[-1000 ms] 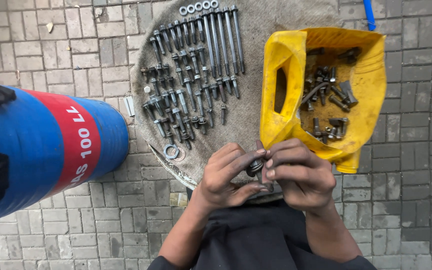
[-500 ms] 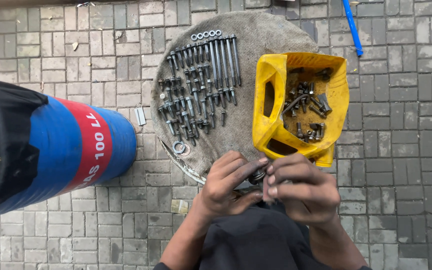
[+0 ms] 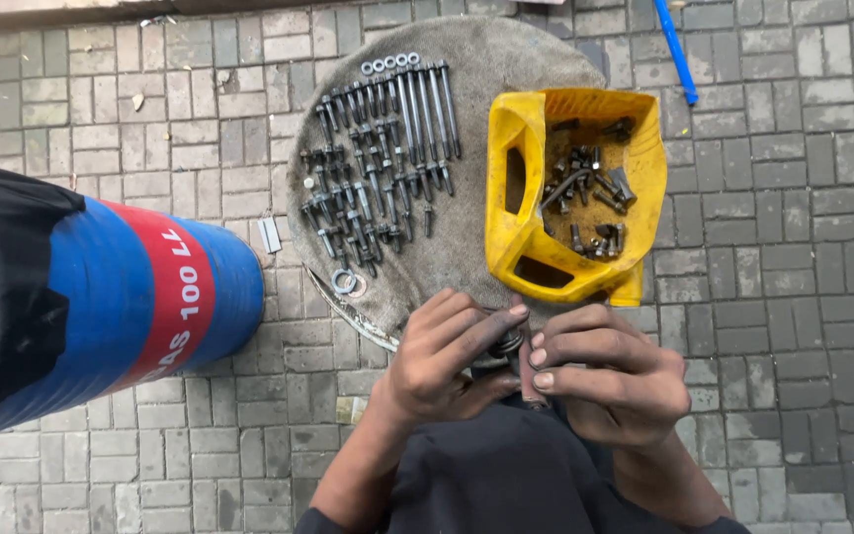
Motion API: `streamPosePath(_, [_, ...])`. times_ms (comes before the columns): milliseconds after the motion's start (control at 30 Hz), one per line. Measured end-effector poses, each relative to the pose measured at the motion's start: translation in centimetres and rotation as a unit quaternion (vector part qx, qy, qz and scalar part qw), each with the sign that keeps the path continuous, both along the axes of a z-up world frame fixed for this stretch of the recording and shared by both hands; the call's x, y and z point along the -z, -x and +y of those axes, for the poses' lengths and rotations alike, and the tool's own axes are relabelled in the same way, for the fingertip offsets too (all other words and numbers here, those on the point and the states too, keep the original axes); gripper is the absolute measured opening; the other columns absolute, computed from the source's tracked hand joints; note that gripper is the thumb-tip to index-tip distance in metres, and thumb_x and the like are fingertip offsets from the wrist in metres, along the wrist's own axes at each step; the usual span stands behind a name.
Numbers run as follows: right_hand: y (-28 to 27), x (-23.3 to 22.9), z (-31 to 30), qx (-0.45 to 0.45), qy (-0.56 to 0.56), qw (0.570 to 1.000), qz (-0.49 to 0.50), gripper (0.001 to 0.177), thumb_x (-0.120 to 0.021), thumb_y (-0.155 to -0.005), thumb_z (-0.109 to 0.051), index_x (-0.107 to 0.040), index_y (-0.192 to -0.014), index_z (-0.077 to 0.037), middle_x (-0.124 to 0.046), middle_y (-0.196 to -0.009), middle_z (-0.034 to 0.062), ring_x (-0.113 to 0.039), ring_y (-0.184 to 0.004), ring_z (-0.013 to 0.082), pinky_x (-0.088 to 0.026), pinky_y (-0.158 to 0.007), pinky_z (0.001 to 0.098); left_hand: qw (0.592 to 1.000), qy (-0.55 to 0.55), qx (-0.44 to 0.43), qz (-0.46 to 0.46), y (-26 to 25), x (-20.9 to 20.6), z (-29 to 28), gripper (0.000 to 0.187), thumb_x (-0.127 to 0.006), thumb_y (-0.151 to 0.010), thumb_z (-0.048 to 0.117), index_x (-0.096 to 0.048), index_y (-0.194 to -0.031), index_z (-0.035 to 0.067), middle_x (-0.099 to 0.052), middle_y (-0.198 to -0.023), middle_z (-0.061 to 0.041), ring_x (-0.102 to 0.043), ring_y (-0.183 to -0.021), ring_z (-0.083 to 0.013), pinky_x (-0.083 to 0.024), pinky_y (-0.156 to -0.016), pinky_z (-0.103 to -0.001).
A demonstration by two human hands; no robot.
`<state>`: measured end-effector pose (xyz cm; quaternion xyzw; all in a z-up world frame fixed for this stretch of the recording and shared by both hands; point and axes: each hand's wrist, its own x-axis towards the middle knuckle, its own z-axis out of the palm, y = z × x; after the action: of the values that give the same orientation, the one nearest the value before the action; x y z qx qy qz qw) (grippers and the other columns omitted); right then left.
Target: The person sits on a paved surface and cleans a bolt by hand, then uses a wire brush to scrub it. They handle the bolt and brush over a collection of similar hardware laid out on a cloth.
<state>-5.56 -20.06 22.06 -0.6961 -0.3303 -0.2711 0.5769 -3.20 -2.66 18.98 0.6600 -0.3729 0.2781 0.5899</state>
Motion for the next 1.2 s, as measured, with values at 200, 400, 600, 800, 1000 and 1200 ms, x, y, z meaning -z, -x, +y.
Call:
streamPosePath(200, [-0.7,0.6,0.5,-0.005,-0.018,1.0,-0.01,0.026,-0.067,-0.077,0.012,-0.078,-0.084,-0.01,-0.073,-0.077,0.0115,-0.074,-0.069,0.0263,-0.066,-0.066,0.0391,1.0,-0.009,0.005,-0.014,-0.5,0.6,0.5,0.044,-0.069,-0.097,0.03,-0.071,-0.116,-0.01,-0.058,-0.07,-0.013,-0.055,-0.055,-0.029,-0.045,-0.052,-0.039])
streamPosePath(400, [-2.0,1.3,1.2,-0.002,-0.028,0.999,-0.018,0.021,-0.068,-0.081,0.016,-0.076,-0.083,-0.003,-0.073,-0.079,0.0151,-0.076,-0.07,0.0305,-0.066,-0.066,0.044,1.0,0.011,-0.005,-0.007,-0.5,-0.7,0.9,0.045,-0.073,-0.095,0.031,-0.072,-0.117,-0.008,-0.057,-0.068,-0.012,-0.053,-0.055,-0.027,-0.046,-0.052,-0.039])
streamPosePath(600, [-2.7,1.2,1.6,0.012,0.006,1.0,-0.024,0.023,-0.067,-0.081,0.017,-0.077,-0.083,-0.003,-0.073,-0.08,0.0156,-0.075,-0.07,0.0308,-0.066,-0.066,0.0451,1.0,0.015,-0.019,-0.002,-0.9,0.1,1.6,0.044,-0.074,-0.095,0.031,-0.073,-0.117,-0.007,-0.055,-0.065,-0.009,-0.05,-0.053,-0.0241,-0.046,-0.052,-0.036])
streamPosePath(800, [-1.9,1.5,1.7,0.012,0.002,1.0,-0.024,0.025,-0.066,-0.082,0.012,-0.079,-0.082,-0.009,-0.075,-0.081,0.0123,-0.075,-0.07,0.0276,-0.067,-0.068,0.0428,0.999,0.014,-0.03,-0.012,-1.1,-0.3,1.5,0.041,-0.069,-0.098,0.03,-0.074,-0.115,-0.007,-0.054,-0.065,-0.01,-0.049,-0.053,-0.0243,-0.046,-0.052,-0.037])
streamPosePath(1000, [-3.3,1.6,1.0,0.044,-0.013,0.999,0.011,0.013,-0.068,-0.086,0.009,-0.075,-0.084,-0.001,-0.072,-0.079,0.0158,-0.073,-0.071,0.0272,-0.064,-0.068,0.0432,0.998,0.056,0.009,0.015,-1.7,0.7,1.4,0.047,-0.078,-0.091,0.03,-0.072,-0.119,-0.007,-0.06,-0.067,-0.012,-0.053,-0.056,-0.0229,-0.049,-0.053,-0.037])
streamPosePath(1200, [-3.3,1.7,-0.1,-0.037,-0.106,0.99,0.086,0.005,-0.065,-0.093,-0.003,-0.069,-0.091,-0.001,-0.069,-0.087,0.018,-0.072,-0.087,0.031,-0.061,-0.078,0.0428,0.981,0.134,0.089,0.105,-2.0,0.7,1.4,0.054,-0.086,-0.082,0.03,-0.073,-0.116,-0.009,-0.064,-0.068,-0.014,-0.057,-0.057,-0.0224,-0.05,-0.051,-0.034])
